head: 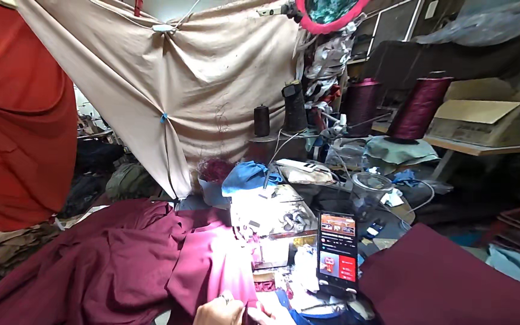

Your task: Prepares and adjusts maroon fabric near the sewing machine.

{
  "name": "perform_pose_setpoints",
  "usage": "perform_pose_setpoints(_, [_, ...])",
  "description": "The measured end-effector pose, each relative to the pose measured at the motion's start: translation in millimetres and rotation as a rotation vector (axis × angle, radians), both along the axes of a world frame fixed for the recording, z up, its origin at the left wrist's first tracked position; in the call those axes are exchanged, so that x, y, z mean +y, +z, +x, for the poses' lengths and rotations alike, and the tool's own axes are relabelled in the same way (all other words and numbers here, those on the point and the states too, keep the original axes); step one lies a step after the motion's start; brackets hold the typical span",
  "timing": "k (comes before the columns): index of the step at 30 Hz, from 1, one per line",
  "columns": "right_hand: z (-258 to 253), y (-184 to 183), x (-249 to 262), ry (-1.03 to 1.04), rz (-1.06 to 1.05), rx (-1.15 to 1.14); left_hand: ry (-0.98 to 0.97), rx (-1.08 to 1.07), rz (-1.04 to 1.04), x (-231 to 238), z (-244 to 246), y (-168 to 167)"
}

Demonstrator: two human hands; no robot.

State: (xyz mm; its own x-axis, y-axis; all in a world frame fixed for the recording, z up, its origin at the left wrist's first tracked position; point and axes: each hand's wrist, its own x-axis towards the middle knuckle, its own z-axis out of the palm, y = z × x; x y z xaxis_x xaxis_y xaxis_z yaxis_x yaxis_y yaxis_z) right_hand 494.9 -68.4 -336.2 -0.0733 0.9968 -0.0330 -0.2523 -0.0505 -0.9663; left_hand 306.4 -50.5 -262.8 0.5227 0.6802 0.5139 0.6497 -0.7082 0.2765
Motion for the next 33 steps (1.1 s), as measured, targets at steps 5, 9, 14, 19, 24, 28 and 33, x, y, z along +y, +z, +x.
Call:
perform_pose_setpoints(5, [-5.7,22.9,41.5,-0.124,-0.015,-0.057,0.059,-0.027,-0.048,32.8,26.9,14.4])
perform_pose_setpoints(9, [-6.2,30.2,54.3,-0.148,0.016,-0.085,0.097,-0.076,-0.048,46.5,35.7,11.8])
perform_pose_setpoints(14, [-7.6,56.7,47.5,-0.193,-0.01,-0.128,0.182,-0.074,-0.102,46.1,56.8,44.0])
perform_pose_setpoints(19, [-10.2,56.0,64.2,-0.321,0.057,-0.163,0.244,0.018,-0.298,99.2,63.8,36.9])
perform_pose_setpoints(24, [1.4,41.9,52.6,-0.216,-0.003,-0.209,0.047,0.027,-0.417,112.3,13.3,60.5])
perform_pose_setpoints(28, [4.2,32.4,31.2,-0.143,0.033,-0.249,-0.012,-0.098,-0.305,72.3,-2.6,59.5])
perform_pose_setpoints(33, [-6.0,31.7,16.4,-0.106,0.035,-0.094,0.086,0.091,-0.274,4.2,23.9,44.3])
